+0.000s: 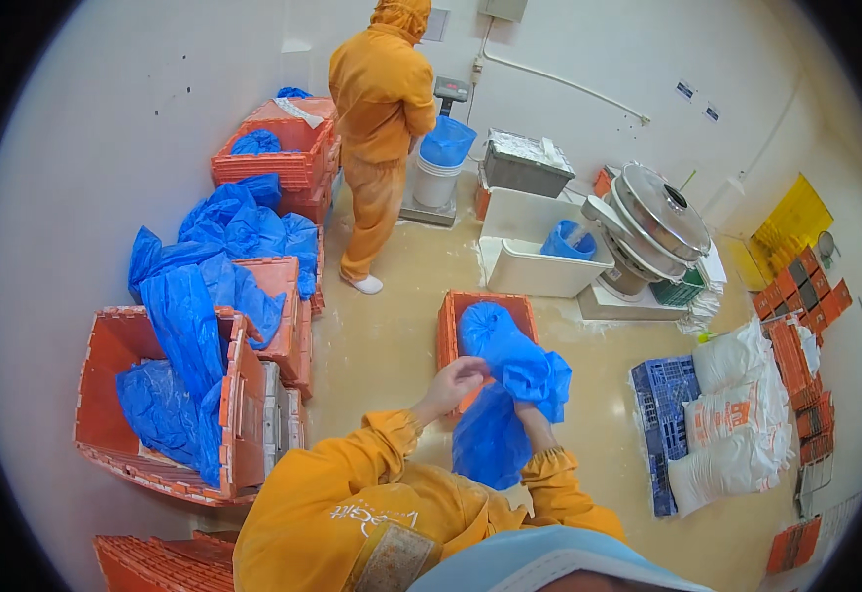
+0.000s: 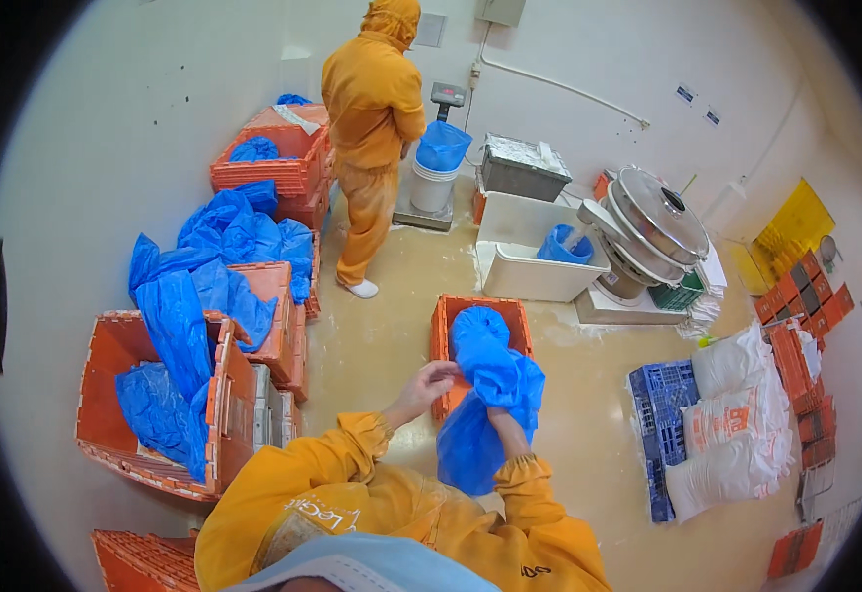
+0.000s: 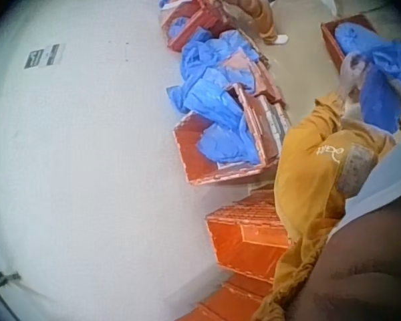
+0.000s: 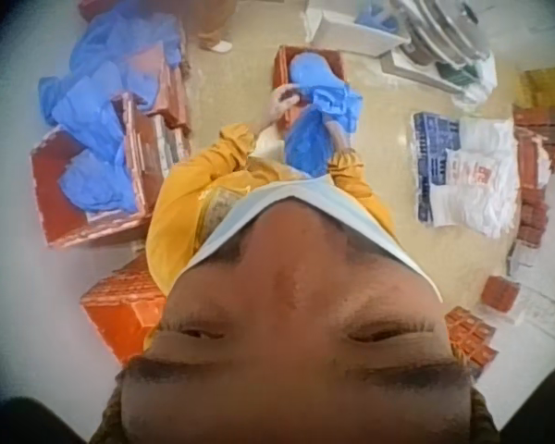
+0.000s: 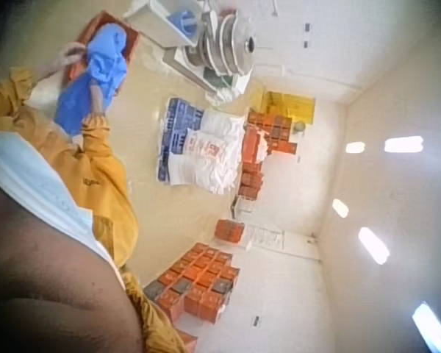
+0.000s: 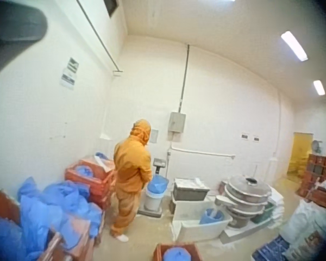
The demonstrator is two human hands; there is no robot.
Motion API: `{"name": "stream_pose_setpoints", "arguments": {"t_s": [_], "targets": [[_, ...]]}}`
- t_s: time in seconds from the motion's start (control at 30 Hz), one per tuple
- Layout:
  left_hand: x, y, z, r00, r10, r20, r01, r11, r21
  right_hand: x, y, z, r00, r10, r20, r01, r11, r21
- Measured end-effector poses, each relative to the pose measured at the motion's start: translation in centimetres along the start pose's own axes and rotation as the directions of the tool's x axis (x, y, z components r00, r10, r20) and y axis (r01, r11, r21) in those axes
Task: The person moves orange and grey crates, handles blue plastic bags, and pours a white powder from a large sack into a metal mixing bowl. The person also stacks orange crates.
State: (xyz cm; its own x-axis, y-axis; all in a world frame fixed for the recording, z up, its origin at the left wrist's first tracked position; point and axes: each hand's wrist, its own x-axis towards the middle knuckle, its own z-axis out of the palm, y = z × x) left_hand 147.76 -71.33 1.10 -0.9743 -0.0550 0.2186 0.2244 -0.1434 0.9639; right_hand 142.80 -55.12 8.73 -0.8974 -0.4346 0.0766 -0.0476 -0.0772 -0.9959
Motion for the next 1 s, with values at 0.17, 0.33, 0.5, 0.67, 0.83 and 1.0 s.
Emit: {"name": "stream_pose_setpoints", "arguments": {"t_s": [0.17,0.33,0.5,0.67,0.83,1.0], "targets": [[-2.7,-5.7,2.0,0.974,0.154,-0.166,-0.067,0.897,0.437,-0.3,4.0,3.1,0.961,0.115,0.25,0.051,0.817,-0.574],[-3.8,-11.7,0.7,0.979,-0.047,-0.198,0.135,0.88,0.456,-1.8,6.3,4.3,0.849,0.28,0.447,0.212,0.595,-0.775],[-3.4,-15.0,-2.2,0.953,-0.164,-0.256,0.267,0.854,0.446,-1.9,6.4,3.8,0.832,0.324,0.45,0.24,0.521,-0.819],[0.0,-14.9,-5.0,0.871,-0.168,-0.461,0.383,0.82,0.425,1.4,6.7,6.4,0.788,0.31,0.531,0.283,0.584,-0.761],[-4.8,-15.8,-8.6,0.64,-0.253,-0.726,0.633,0.709,0.31,-2.2,8.7,2.1,0.985,-0.083,0.154,0.174,0.571,-0.803],[-10.9,-17.6,-12.2,0.306,-0.221,-0.926,0.813,0.567,0.133,-17.7,24.8,-19.1,0.85,0.409,-0.331,-0.49,0.387,-0.781]]}}
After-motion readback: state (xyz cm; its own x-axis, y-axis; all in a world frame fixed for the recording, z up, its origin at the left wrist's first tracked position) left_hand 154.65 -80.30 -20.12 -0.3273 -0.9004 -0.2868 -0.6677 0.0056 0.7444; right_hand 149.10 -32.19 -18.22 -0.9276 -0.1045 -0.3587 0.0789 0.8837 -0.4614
